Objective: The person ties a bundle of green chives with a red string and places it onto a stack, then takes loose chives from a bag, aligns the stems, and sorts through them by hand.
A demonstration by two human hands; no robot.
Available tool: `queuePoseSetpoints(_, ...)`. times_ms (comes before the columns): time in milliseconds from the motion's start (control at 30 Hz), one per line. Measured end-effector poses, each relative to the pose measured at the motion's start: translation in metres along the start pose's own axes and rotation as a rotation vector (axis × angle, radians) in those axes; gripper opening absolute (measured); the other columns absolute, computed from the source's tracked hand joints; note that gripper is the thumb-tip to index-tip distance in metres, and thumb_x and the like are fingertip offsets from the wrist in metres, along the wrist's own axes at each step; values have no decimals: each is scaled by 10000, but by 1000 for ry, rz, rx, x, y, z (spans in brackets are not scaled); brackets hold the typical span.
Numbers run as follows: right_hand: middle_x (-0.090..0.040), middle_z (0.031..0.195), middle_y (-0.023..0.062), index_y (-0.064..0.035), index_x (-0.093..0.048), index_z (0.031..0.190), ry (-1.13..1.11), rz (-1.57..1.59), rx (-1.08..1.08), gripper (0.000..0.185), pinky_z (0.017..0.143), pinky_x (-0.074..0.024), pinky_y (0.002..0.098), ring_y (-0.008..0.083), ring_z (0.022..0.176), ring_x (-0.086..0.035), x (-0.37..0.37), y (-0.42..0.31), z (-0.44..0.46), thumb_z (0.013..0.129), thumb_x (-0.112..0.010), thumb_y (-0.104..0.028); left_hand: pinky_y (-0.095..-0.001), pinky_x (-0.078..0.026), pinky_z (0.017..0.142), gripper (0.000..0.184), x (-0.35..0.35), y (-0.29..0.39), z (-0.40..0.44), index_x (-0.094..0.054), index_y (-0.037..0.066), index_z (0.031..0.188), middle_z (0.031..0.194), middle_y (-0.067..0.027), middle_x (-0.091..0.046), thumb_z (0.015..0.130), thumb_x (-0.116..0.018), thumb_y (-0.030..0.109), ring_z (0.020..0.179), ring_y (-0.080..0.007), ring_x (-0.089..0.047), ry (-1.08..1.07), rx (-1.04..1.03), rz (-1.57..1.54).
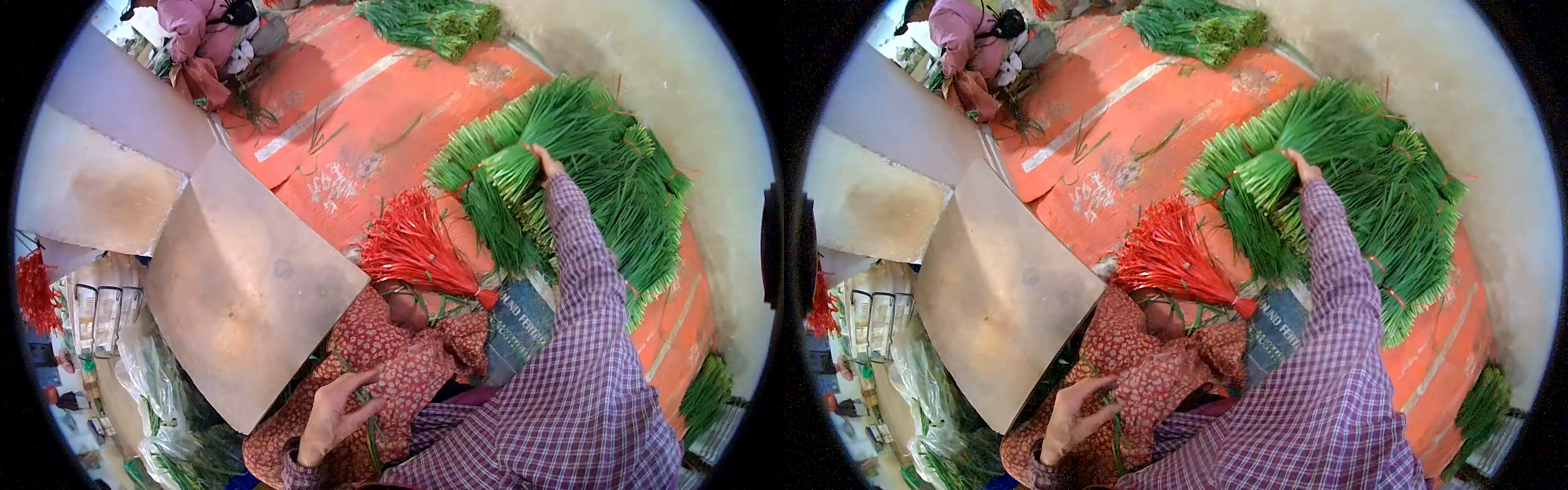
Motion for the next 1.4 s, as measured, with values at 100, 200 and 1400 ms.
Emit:
queuePoseSetpoints(100,-303,1508,204,35,-210,1487,-2,-59,-76,1193,1075,-329,535,371,1359,-332,-14,9,6,667,-743,-648,-378,-507,864,449,-4,-2,10,-595,-37,1199,1075,-207,-656,814,-744,139,1008,-317,-649,-9,24,16)
queuePoseSetpoints(200,-310,1503,201,44,-211,1480,-5,-87,-79,1195,1047,-369,546,367,1338,-364,1,-7,-9,668,-748,-648,-398,-514,869,450,-4,-9,16,-604,-22,1204,1093,-205,-656,818,-746,161,1010,-324,-648,-11,27,22)
queuePoseSetpoints(1400,-664,1106,114,-155,-651,1128,-487,-1541,603,337,857,-519,439,299,1015,-630,-206,113,-185,917,-576,-407,-405,-526,749,361,-16,-59,-71,-623,4,1144,1010,-216,-653,817,-723,120,918,-379,-645,258,138,157)
Point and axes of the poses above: each hand's wrist, its own z-axis towards the middle knuckle, its own x-axis out of the back of the hand, y = z × x, the point moved 3 cm from there along z, towards the middle knuckle
